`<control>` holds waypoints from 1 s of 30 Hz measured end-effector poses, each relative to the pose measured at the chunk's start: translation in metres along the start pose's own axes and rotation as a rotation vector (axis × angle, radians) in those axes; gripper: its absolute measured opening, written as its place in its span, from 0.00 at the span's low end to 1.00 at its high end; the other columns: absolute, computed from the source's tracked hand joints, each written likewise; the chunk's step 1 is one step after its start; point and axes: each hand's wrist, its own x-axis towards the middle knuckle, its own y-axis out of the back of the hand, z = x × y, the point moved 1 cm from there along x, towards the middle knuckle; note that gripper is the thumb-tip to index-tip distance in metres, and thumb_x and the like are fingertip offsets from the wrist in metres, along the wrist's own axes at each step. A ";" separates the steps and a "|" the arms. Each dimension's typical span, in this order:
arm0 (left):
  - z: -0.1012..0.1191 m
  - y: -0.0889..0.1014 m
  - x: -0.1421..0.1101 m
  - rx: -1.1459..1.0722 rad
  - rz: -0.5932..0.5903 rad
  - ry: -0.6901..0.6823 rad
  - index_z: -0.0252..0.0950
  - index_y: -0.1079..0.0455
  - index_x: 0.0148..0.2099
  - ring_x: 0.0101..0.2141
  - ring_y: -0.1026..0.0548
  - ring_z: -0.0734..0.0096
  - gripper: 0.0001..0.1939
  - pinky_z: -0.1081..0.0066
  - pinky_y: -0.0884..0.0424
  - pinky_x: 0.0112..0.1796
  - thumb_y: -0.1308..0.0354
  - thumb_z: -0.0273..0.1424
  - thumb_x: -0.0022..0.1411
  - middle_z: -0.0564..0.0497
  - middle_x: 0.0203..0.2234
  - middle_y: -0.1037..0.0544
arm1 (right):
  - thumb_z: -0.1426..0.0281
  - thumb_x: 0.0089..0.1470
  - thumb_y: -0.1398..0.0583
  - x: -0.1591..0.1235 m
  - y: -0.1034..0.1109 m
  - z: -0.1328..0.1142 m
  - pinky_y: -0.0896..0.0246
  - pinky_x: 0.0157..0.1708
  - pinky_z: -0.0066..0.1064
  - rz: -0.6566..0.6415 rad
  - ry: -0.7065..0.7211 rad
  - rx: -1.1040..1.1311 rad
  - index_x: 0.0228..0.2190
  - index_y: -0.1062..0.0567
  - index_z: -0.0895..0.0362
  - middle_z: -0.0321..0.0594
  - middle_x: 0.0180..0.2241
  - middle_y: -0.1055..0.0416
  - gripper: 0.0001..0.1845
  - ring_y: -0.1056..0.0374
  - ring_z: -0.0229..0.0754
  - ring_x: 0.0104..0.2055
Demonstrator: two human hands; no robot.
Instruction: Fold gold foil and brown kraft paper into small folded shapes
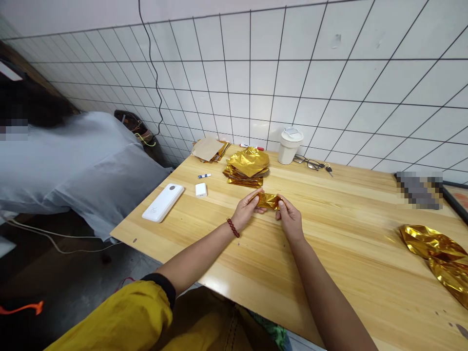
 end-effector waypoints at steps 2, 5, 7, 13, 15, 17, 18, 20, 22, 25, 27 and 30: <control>-0.001 0.001 0.001 0.005 0.006 0.011 0.39 0.33 0.61 0.29 0.22 0.75 0.30 0.73 0.24 0.32 0.40 0.46 0.60 0.42 0.50 0.24 | 0.54 0.58 0.42 -0.001 0.000 -0.002 0.41 0.26 0.30 -0.015 0.008 -0.028 0.51 0.26 0.60 0.30 0.18 0.36 0.28 0.41 0.34 0.20; -0.003 0.001 0.001 0.027 0.020 0.023 0.38 0.33 0.61 0.29 0.22 0.73 0.30 0.72 0.24 0.32 0.41 0.46 0.60 0.42 0.47 0.22 | 0.54 0.58 0.42 -0.003 -0.001 -0.004 0.41 0.26 0.29 -0.017 0.019 -0.055 0.52 0.26 0.60 0.30 0.17 0.38 0.28 0.41 0.35 0.20; -0.003 0.001 0.001 0.051 0.018 0.023 0.38 0.33 0.61 0.29 0.22 0.74 0.30 0.71 0.24 0.33 0.41 0.46 0.60 0.42 0.48 0.22 | 0.54 0.58 0.42 -0.002 -0.001 -0.004 0.41 0.25 0.29 0.006 0.016 -0.046 0.50 0.25 0.59 0.30 0.18 0.36 0.27 0.42 0.34 0.20; -0.003 0.001 -0.002 0.139 -0.038 0.011 0.38 0.31 0.60 0.30 0.22 0.74 0.29 0.71 0.25 0.34 0.40 0.45 0.60 0.40 0.54 0.27 | 0.53 0.56 0.41 0.001 -0.002 -0.003 0.48 0.18 0.26 0.077 -0.013 0.078 0.48 0.25 0.57 0.36 0.29 0.31 0.25 0.46 0.30 0.18; -0.003 0.000 -0.003 0.156 -0.059 0.006 0.38 0.31 0.59 0.31 0.22 0.74 0.28 0.72 0.25 0.34 0.40 0.45 0.60 0.39 0.55 0.27 | 0.53 0.54 0.39 0.002 -0.002 -0.004 0.51 0.17 0.24 0.110 -0.027 0.125 0.48 0.26 0.56 0.35 0.28 0.32 0.26 0.48 0.29 0.18; -0.003 -0.001 -0.004 0.159 -0.067 0.002 0.37 0.31 0.59 0.31 0.22 0.74 0.28 0.72 0.25 0.34 0.41 0.45 0.60 0.39 0.55 0.27 | 0.53 0.54 0.39 0.001 -0.002 -0.006 0.52 0.17 0.24 0.129 -0.038 0.146 0.48 0.25 0.56 0.37 0.30 0.31 0.26 0.49 0.29 0.19; -0.003 -0.001 -0.005 0.153 -0.064 0.001 0.37 0.32 0.60 0.31 0.22 0.74 0.29 0.72 0.25 0.34 0.41 0.46 0.60 0.39 0.55 0.27 | 0.52 0.54 0.39 0.001 -0.003 -0.006 0.51 0.17 0.24 0.131 -0.039 0.140 0.48 0.25 0.56 0.38 0.31 0.31 0.26 0.49 0.29 0.19; -0.004 -0.002 -0.006 0.119 -0.055 0.004 0.37 0.33 0.61 0.30 0.22 0.74 0.31 0.72 0.25 0.33 0.42 0.47 0.60 0.39 0.53 0.26 | 0.52 0.54 0.40 0.001 -0.003 -0.005 0.48 0.19 0.25 0.119 -0.033 0.097 0.47 0.24 0.57 0.40 0.33 0.29 0.26 0.46 0.31 0.21; -0.004 -0.003 -0.006 0.073 -0.037 0.011 0.37 0.35 0.62 0.29 0.22 0.74 0.32 0.72 0.25 0.33 0.43 0.49 0.61 0.39 0.51 0.25 | 0.52 0.55 0.41 0.000 -0.003 -0.002 0.43 0.21 0.26 0.095 -0.020 0.044 0.46 0.24 0.56 0.41 0.35 0.28 0.26 0.43 0.33 0.23; -0.003 -0.004 -0.006 0.033 -0.011 0.018 0.36 0.35 0.61 0.28 0.22 0.75 0.32 0.72 0.25 0.32 0.44 0.50 0.61 0.40 0.50 0.24 | 0.52 0.55 0.42 0.000 -0.003 0.003 0.40 0.24 0.29 0.056 -0.008 0.003 0.48 0.24 0.57 0.41 0.35 0.28 0.26 0.40 0.35 0.25; -0.003 -0.004 -0.006 0.032 -0.006 0.023 0.35 0.34 0.61 0.28 0.22 0.75 0.33 0.73 0.25 0.32 0.43 0.50 0.60 0.40 0.50 0.24 | 0.52 0.56 0.42 0.000 -0.002 0.005 0.39 0.24 0.30 0.043 -0.011 -0.005 0.49 0.25 0.57 0.41 0.34 0.28 0.27 0.40 0.36 0.25; -0.002 -0.004 -0.006 0.034 -0.008 0.036 0.35 0.35 0.61 0.28 0.22 0.75 0.34 0.72 0.25 0.32 0.43 0.50 0.60 0.40 0.48 0.23 | 0.52 0.57 0.43 -0.001 -0.002 0.005 0.38 0.25 0.30 0.031 -0.005 -0.020 0.50 0.26 0.57 0.41 0.34 0.28 0.27 0.39 0.36 0.26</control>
